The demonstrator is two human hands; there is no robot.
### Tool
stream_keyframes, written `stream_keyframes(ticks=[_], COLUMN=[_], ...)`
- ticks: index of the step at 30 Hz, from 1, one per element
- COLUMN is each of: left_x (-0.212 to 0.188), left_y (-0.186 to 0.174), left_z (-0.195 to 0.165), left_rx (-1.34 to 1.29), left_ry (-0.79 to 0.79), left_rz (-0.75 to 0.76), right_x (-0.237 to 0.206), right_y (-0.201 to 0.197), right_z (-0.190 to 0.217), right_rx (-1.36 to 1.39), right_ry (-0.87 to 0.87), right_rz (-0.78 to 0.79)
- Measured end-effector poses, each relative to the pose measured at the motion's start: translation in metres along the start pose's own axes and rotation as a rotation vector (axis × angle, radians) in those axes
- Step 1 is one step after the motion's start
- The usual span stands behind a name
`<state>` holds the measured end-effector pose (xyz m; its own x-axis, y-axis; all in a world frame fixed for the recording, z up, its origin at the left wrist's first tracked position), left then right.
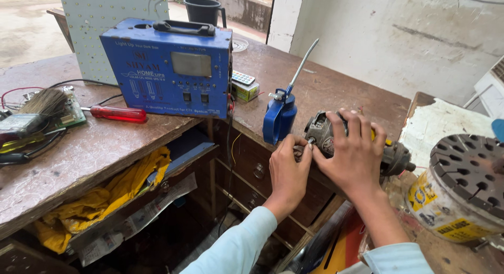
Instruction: The person works on a yellow and black electric motor at a wooden workbench, prying at its housing by hand and turning the motor over to access different sides. They then move the motor to another bench, handle its wiring, brush debris off components, and use pliers on small parts and wires.
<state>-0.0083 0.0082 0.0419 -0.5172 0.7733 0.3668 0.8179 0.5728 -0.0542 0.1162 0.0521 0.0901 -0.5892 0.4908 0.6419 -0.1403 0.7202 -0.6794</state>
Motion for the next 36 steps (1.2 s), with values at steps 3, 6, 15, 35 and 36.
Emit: stream_keyframes(ticks=[3, 6, 15, 35, 36], left_x=[-0.0001, 0.0001, -0.0011, 0.0064, 0.0068], left_y=[-0.0018, -0.0013, 0.0007, -0.0049, -0.0049], left_z=[-0.0002, -0.0002, -0.0013, -0.0059, -0.0063], left_rx=[0.023, -0.004, -0.085, 0.148, 0.162], left_ry=[0.033, -0.010, -0.044, 0.247, 0.286], left_rz=[-0.015, 0.004, 0.015, 0.027, 0.028], right_x=[-0.0010, -0.0035, -0.0075, -0.0088, -0.0084], right_y=[-0.0010, -0.0031, -0.0039, -0.0016, -0.0017], right_z=[0.0011, 0.0025, 0.0016, 0.0013, 0.0013], right_rx=[-0.013, -0.035, -0.068, -0.075, -0.078], right_ry=[-0.020, -0.041, -0.062, -0.076, -0.079], right_rz=[-0.039, -0.067, -0.051, -0.106, -0.113])
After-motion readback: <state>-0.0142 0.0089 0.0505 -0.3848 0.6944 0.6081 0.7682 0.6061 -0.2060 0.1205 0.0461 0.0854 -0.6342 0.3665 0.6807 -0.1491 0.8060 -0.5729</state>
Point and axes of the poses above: each hand's wrist, its own x-axis towards the middle knuckle, its own y-axis out of the palm, z = x × y, the point moved 1 cm from there along x, towards the middle knuckle, and after that the axes turned 11 degrees about -y, right-handed, at the moved point
